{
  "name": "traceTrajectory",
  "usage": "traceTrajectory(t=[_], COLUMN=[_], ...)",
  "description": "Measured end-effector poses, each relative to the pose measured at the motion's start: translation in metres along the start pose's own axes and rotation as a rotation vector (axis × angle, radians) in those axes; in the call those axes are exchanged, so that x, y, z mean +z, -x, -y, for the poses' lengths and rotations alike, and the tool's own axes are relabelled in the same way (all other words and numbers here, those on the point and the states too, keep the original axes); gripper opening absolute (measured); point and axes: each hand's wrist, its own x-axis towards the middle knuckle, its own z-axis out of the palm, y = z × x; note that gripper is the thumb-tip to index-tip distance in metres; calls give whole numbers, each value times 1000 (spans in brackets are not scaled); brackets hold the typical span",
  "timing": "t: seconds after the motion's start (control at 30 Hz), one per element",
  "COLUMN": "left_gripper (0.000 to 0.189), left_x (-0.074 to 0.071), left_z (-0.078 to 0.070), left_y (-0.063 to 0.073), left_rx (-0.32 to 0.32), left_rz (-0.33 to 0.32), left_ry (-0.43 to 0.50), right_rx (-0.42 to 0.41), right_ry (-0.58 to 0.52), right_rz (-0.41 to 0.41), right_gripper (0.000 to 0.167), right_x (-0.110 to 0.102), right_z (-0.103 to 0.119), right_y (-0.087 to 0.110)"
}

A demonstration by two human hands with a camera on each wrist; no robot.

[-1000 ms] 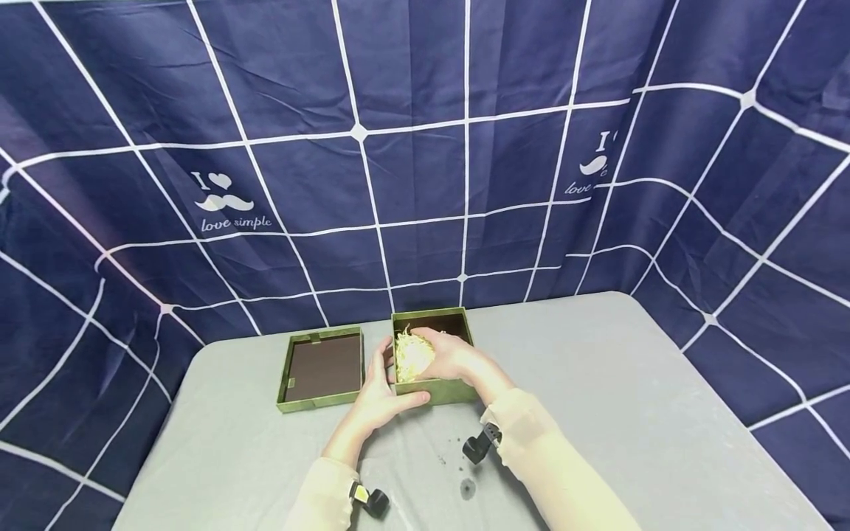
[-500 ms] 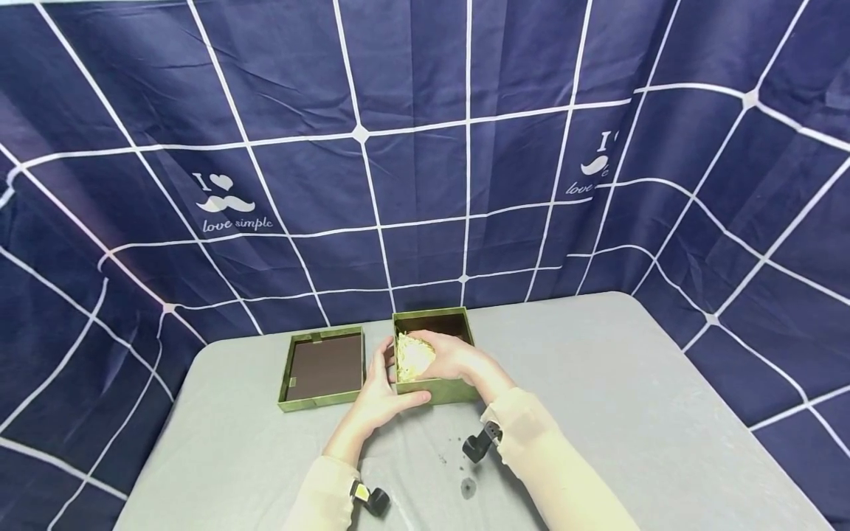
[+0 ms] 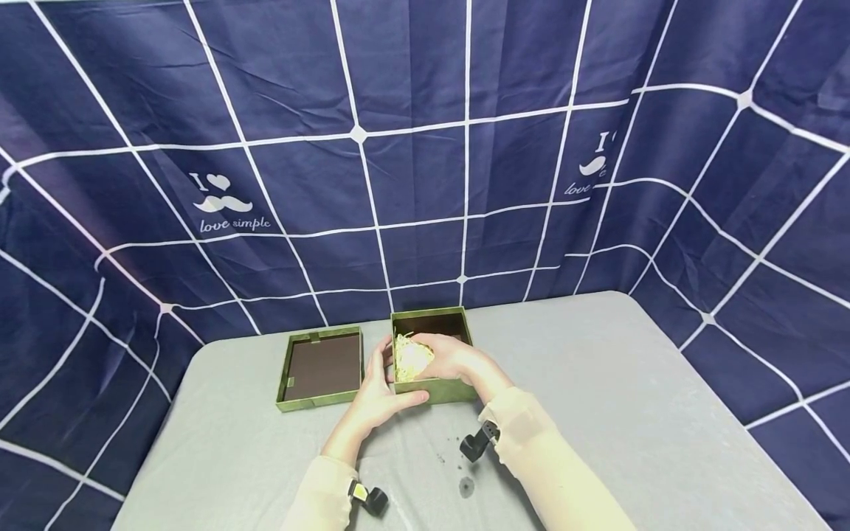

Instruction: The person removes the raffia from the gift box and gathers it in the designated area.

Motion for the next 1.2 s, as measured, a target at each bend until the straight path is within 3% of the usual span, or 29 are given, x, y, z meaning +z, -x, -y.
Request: traceTrajectory(t=[0.47, 0.83, 1.2], left_gripper=[130, 129, 129], left_x=[1, 0, 1], left_z=[1, 3, 2], left_y=[-1, -2, -2], left_rx=[1, 21, 21], left_rz=[-3, -7, -3], left_ry=[-14, -11, -6], right_rx=[-8, -55, -91], right_ry=[16, 4, -75], right_rz=[-22, -102, -192], right_gripper=[73, 64, 55], right_x=[2, 1, 3], right_z=[-2, -2, -4], right_y=[1, 1, 5])
